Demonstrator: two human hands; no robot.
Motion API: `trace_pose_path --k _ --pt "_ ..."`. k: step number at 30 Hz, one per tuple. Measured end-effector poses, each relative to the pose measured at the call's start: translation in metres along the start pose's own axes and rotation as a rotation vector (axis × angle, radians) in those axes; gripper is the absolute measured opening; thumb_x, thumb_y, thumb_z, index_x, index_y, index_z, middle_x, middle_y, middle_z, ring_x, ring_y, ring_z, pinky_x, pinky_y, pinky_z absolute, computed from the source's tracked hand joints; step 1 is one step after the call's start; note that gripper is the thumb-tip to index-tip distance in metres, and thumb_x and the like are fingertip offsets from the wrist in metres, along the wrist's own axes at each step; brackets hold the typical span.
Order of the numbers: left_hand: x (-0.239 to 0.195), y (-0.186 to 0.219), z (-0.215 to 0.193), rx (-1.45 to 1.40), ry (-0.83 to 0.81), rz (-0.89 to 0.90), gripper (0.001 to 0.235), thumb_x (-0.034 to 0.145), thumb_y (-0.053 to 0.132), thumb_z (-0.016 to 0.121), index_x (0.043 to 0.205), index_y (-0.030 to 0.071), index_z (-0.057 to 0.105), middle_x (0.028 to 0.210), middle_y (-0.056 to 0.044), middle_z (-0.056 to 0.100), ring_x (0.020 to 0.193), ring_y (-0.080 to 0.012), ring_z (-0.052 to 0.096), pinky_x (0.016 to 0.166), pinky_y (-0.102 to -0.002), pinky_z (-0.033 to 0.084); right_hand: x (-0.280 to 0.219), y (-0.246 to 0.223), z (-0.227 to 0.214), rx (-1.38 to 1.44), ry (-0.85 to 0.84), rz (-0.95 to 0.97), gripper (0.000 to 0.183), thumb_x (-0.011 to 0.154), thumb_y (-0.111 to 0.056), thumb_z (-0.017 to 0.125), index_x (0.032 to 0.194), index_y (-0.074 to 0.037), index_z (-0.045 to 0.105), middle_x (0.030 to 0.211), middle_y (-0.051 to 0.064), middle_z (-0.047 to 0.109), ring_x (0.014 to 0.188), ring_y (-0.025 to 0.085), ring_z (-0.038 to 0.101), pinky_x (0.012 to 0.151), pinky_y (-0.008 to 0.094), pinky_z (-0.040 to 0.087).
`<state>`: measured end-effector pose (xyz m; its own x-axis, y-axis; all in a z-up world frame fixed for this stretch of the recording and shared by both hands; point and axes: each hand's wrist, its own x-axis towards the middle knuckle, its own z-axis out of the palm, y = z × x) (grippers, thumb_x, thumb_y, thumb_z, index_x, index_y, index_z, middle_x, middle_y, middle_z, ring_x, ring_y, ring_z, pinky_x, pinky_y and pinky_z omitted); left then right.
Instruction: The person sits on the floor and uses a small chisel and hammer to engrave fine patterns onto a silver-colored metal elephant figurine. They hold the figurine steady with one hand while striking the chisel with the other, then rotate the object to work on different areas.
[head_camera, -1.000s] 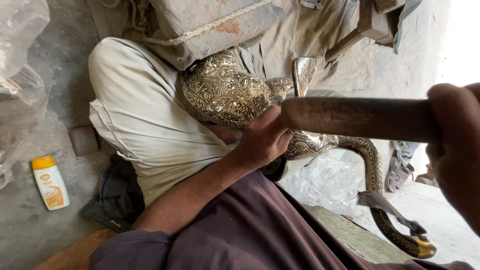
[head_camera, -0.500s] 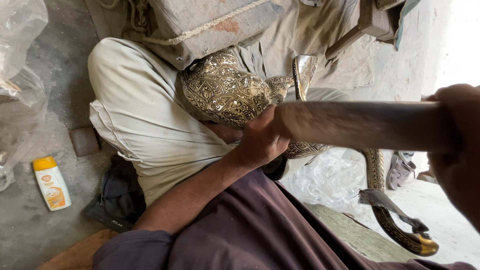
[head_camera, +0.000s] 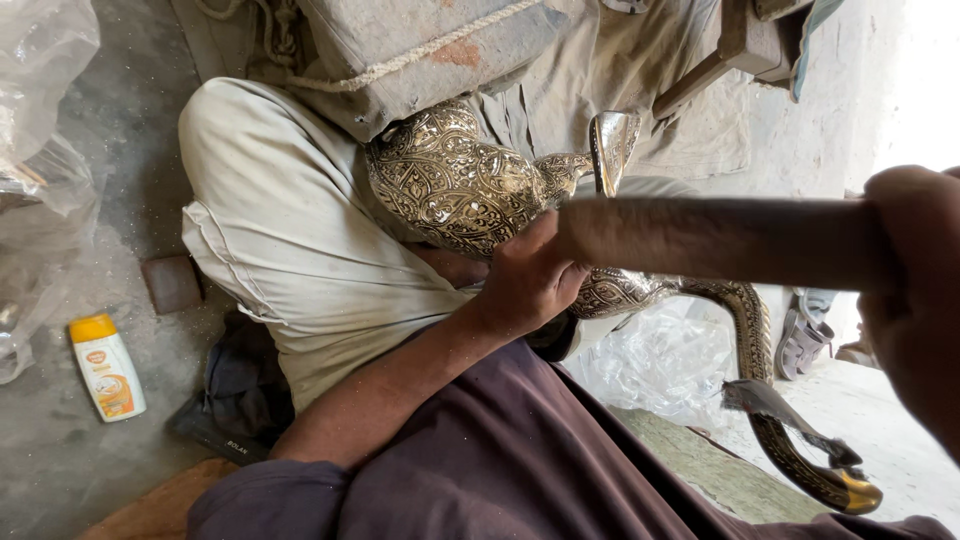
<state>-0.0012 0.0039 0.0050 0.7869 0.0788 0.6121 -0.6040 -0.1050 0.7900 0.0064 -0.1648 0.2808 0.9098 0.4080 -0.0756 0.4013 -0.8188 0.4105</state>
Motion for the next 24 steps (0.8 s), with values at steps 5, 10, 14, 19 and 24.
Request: trace_pose_path --k 5,10,14,19,24 --pt "0.004 -0.002 0.009 -0.023 0.061 0.065 0.044 0.103 0.018 0.072 0.140 0.022 0.049 0.097 -0.003 0.064 0.076 -0.0122 0.065 0.059 -0.023 0.058 0.001 -0.006 -0.005 0.043 0.007 0.020 0.017 0.097 0.006 0.066 0.112 0.006 0.058 0.077 0.019 0.063 0.061 0.025 0.064 0.058 0.034 0.053" --pt "-0.001 -0.013 0.013 0.006 0.028 0.058 0.048 0.108 0.019 0.071 0.146 0.025 0.042 0.098 -0.003 0.062 0.077 -0.0117 0.066 0.062 -0.022 0.058 -0.001 -0.010 -0.008 0.014 -0.025 0.043 0.011 0.099 0.004 0.064 0.109 0.006 0.059 0.074 0.018 0.062 0.057 0.024 0.064 0.055 0.033 0.052" --pt "-0.003 -0.016 0.008 0.009 -0.001 0.043 0.058 0.104 0.015 0.072 0.151 0.028 0.042 0.096 -0.003 0.061 0.076 -0.0129 0.067 0.062 -0.024 0.058 -0.002 -0.006 -0.004 -0.012 -0.081 0.119 0.008 0.104 0.008 0.059 0.109 0.003 0.061 0.073 0.015 0.063 0.054 0.021 0.063 0.058 0.032 0.053" --pt "0.006 -0.012 0.005 -0.080 0.042 0.141 0.069 0.104 0.006 0.072 0.154 0.034 0.034 0.111 -0.003 0.067 0.091 -0.0168 0.072 0.070 -0.024 0.060 -0.004 0.005 0.011 0.076 0.016 0.066 0.008 0.105 0.007 0.059 0.111 0.004 0.060 0.077 0.016 0.063 0.059 0.022 0.064 0.060 0.032 0.054" --pt "0.009 -0.010 -0.004 -0.090 -0.020 0.099 0.065 0.097 0.004 0.075 0.148 0.027 0.043 0.102 -0.004 0.064 0.086 -0.0186 0.070 0.070 -0.029 0.063 -0.008 0.009 0.015 0.081 0.030 0.053 0.008 0.106 0.006 0.059 0.114 0.004 0.060 0.082 0.017 0.064 0.064 0.023 0.066 0.063 0.032 0.055"
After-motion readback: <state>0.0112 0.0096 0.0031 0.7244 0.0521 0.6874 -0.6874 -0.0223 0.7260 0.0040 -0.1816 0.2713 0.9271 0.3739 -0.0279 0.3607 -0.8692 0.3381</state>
